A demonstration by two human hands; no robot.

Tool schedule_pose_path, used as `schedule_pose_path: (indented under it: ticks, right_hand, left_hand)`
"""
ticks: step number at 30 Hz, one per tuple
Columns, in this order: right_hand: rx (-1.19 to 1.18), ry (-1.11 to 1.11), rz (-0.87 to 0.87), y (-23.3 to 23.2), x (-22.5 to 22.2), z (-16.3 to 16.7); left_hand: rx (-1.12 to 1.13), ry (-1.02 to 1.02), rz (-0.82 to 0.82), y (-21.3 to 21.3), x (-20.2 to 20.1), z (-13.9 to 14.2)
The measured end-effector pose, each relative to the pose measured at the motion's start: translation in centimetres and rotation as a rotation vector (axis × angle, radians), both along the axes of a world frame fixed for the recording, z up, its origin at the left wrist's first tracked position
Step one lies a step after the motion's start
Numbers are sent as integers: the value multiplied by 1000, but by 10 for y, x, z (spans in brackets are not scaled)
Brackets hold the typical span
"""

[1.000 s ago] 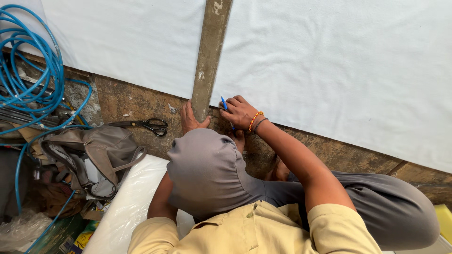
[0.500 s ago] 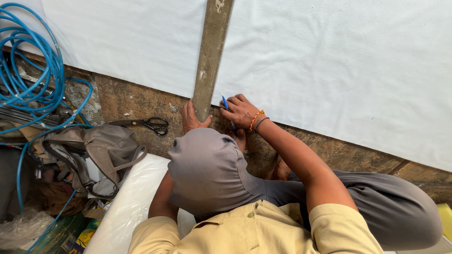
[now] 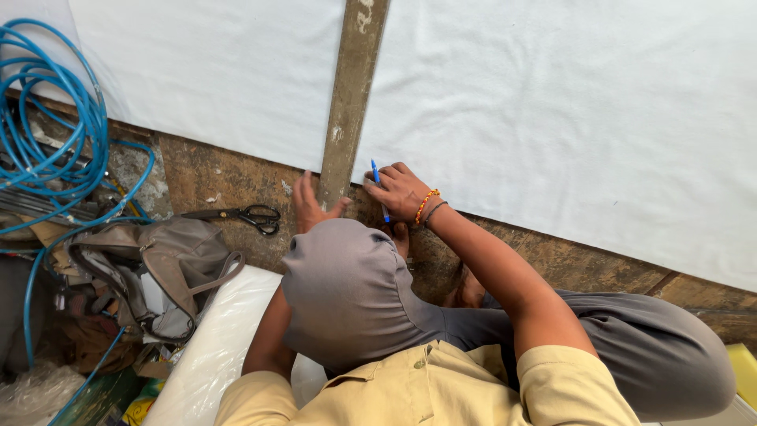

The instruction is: The person sits on the floor beside a large white fabric sheet, holds a straightedge against the fabric and marks a straight line along it with a marker. The person then cuts the fabric along the marked line with scissors, steadying the fabric with the other hand.

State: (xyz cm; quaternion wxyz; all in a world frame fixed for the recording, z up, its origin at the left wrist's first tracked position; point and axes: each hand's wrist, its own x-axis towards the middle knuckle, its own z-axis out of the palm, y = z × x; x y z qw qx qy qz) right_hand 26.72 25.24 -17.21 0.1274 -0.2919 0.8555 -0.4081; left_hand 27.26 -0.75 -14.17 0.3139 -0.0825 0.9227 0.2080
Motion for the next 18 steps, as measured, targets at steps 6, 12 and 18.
schedule_pose_path:
  ticks: [6, 12, 18]
  right_hand:
    - [-117, -270, -470, 18, -58, 17]
    - [-380, 3, -872, 66, -110, 34]
    - [-571, -195, -1107, 87, -152, 35]
  left_hand:
    - [53, 436, -452, 27, -114, 7]
    - [-270, 488, -971, 127, -237, -7]
    - [-343, 260, -997, 159, -264, -12]
